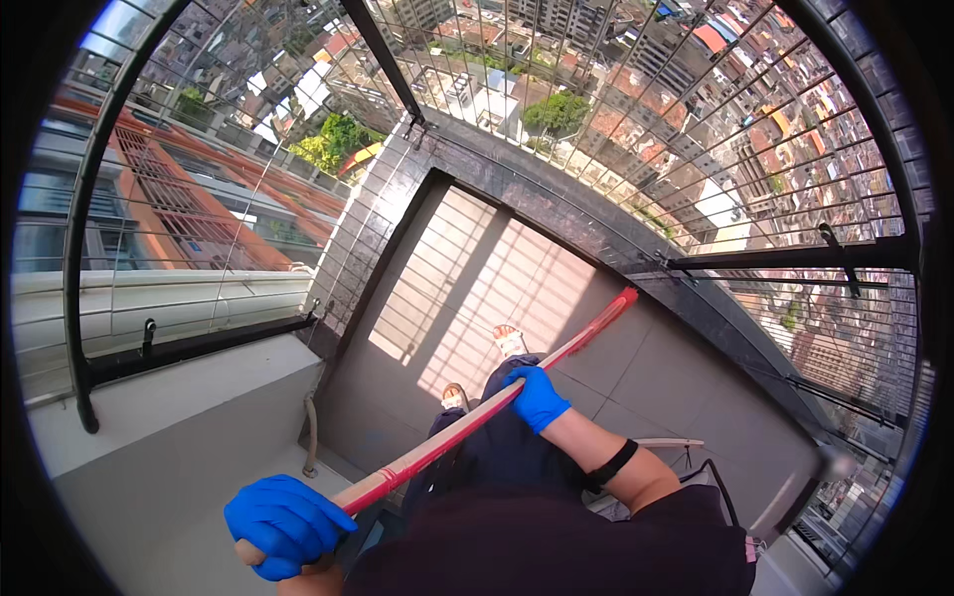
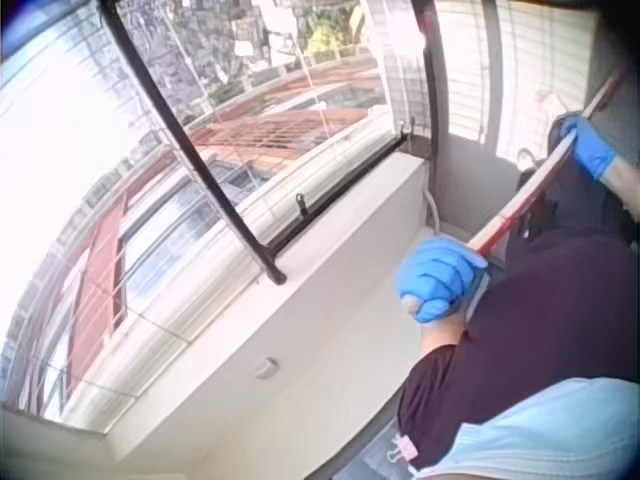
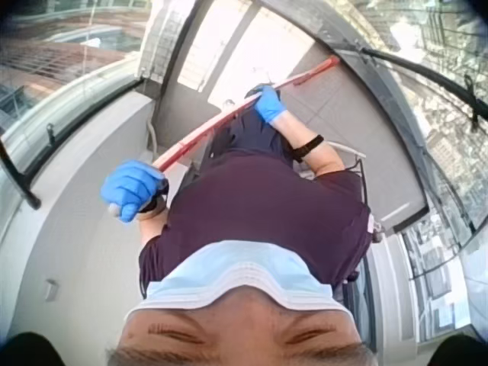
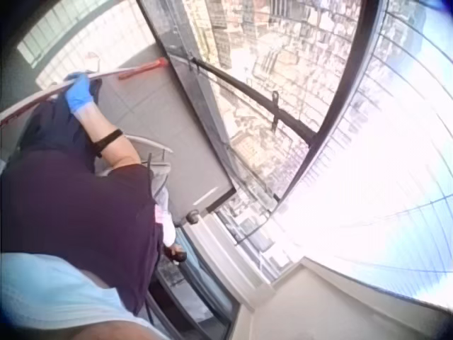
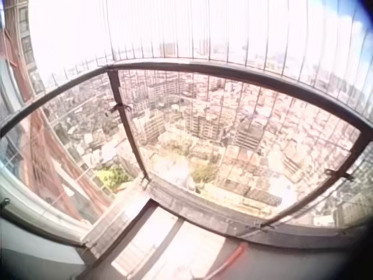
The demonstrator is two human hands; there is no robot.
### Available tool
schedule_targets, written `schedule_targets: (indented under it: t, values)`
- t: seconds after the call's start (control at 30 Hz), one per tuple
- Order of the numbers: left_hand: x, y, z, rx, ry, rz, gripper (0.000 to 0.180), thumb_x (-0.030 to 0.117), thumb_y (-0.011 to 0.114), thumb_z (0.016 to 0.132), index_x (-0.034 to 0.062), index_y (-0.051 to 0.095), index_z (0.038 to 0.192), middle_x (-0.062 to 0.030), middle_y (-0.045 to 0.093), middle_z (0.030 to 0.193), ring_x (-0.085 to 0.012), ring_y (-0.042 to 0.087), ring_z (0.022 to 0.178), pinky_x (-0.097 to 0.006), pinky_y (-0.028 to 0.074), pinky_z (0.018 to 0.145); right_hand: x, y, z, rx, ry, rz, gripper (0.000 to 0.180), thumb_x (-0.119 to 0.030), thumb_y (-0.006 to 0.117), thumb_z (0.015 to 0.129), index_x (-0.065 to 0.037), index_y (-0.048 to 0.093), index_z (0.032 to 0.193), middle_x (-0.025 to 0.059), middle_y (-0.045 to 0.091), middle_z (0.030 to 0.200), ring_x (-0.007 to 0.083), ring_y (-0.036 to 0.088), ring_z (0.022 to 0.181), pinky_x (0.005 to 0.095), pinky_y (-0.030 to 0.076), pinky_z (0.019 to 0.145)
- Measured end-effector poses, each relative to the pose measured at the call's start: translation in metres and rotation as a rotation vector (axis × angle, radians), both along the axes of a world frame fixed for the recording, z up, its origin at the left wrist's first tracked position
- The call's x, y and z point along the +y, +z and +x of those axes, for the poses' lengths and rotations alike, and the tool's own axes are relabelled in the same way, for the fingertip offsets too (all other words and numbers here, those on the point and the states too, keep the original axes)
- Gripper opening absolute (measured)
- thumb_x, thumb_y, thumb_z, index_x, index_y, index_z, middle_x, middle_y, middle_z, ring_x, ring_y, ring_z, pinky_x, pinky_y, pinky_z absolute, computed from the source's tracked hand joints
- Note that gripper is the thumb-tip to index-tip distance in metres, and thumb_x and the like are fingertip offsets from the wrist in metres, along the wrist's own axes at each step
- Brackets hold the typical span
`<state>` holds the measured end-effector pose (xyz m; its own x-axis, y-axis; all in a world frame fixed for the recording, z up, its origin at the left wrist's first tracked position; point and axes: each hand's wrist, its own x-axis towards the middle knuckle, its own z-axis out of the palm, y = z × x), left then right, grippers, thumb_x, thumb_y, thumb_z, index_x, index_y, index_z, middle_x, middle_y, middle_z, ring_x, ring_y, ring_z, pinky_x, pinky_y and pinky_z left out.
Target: Sweeping the balcony floor with a broom and dustpan.
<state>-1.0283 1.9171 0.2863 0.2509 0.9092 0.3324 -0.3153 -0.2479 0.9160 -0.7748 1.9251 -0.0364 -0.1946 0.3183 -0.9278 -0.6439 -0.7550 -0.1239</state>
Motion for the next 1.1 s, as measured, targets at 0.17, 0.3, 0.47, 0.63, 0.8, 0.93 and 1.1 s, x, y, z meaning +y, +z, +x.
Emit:
schedule_targets:
  t: [0.17,0.3,0.47,0.63,0.8,0.93,1.1]
  values:
    - [-0.031,0.094,-0.004,0.159,-0.215,0.588,0.035,0.02,0.053,0.071,0.0088,0.038,0.042,-0.004,0.038,0.039,-0.0185,0.045,0.038,-0.031,0.043,0.04,-0.016,0.072,-0.155,0.503,-0.022,-0.001,0.009,-0.003,0.044,0.065,-0.005,0.038,0.058,0.0078,0.041,0.05,0.0181,0.043,0.047,0.0278,0.037,0.046]
    - [-0.078,0.075,-0.026,0.841,0.028,0.147,0.018,0.015,0.06,0.06,0.0091,0.046,0.052,-0.0044,0.048,0.048,-0.0174,0.051,0.043,-0.029,0.047,0.051,-0.008,0.017,-0.25,0.897,0.039,0.068,0.014,-0.007,0.044,0.066,-0.006,0.035,0.056,0.0057,0.039,0.052,0.0183,0.042,0.05,0.0282,0.038,0.049]
    - [-0.059,0.02,-0.025,0.808,-0.263,0.248,0.021,0.012,0.066,0.055,0.0109,0.046,0.058,-0.0021,0.048,0.055,-0.018,0.052,0.051,-0.03,0.047,0.057,-0.027,-0.055,-0.229,0.632,-0.125,0.068,0.012,-0.002,0.044,0.067,-0.005,0.033,0.071,0.0109,0.039,0.067,0.0204,0.043,0.058,0.0306,0.04,0.053]
    - [-0.108,-0.016,-0.029,0.462,-0.113,0.061,0.015,0.004,0.053,0.063,0.0053,0.043,0.052,-0.005,0.047,0.05,-0.0198,0.052,0.05,-0.037,0.046,0.063,-0.09,-0.066,-0.108,0.026,-0.099,-0.018,0.029,-0.004,0.037,0.068,0.001,0.024,0.093,0.0171,0.036,0.078,0.024,0.045,0.06,0.0352,0.044,0.049]
    - [-0.147,-0.086,-0.026,0.192,0.027,-0.149,0.019,0.004,0.048,0.069,0.0029,0.042,0.051,-0.006,0.045,0.05,-0.0197,0.05,0.05,-0.039,0.044,0.066,-0.11,-0.08,-0.032,-0.209,-0.041,-0.052,0.023,-0.007,0.038,0.067,-0.002,0.028,0.088,0.0177,0.039,0.076,0.0257,0.047,0.058,0.0372,0.045,0.05]
    - [-0.164,-0.052,-0.084,0.103,0.346,-0.199,0.031,0.011,0.047,0.072,0.0066,0.034,0.044,-0.0034,0.037,0.04,-0.018,0.046,0.04,-0.038,0.045,0.06,-0.125,-0.048,-0.1,-0.104,-0.295,-0.049,0.025,-0.009,0.037,0.072,0.001,0.026,0.092,0.0184,0.042,0.074,0.0265,0.048,0.058,0.039,0.046,0.055]
    - [-0.195,0.072,-0.102,0.238,0.279,0.202,0.035,0.014,0.05,0.069,0.0106,0.028,0.042,-0.0007,0.037,0.035,-0.0116,0.039,0.027,-0.026,0.044,0.04,-0.158,0.046,-0.234,0.39,-0.247,-0.172,0.017,-0.01,0.038,0.075,0.001,0.031,0.086,0.0143,0.041,0.069,0.0263,0.047,0.062,0.0386,0.046,0.058]
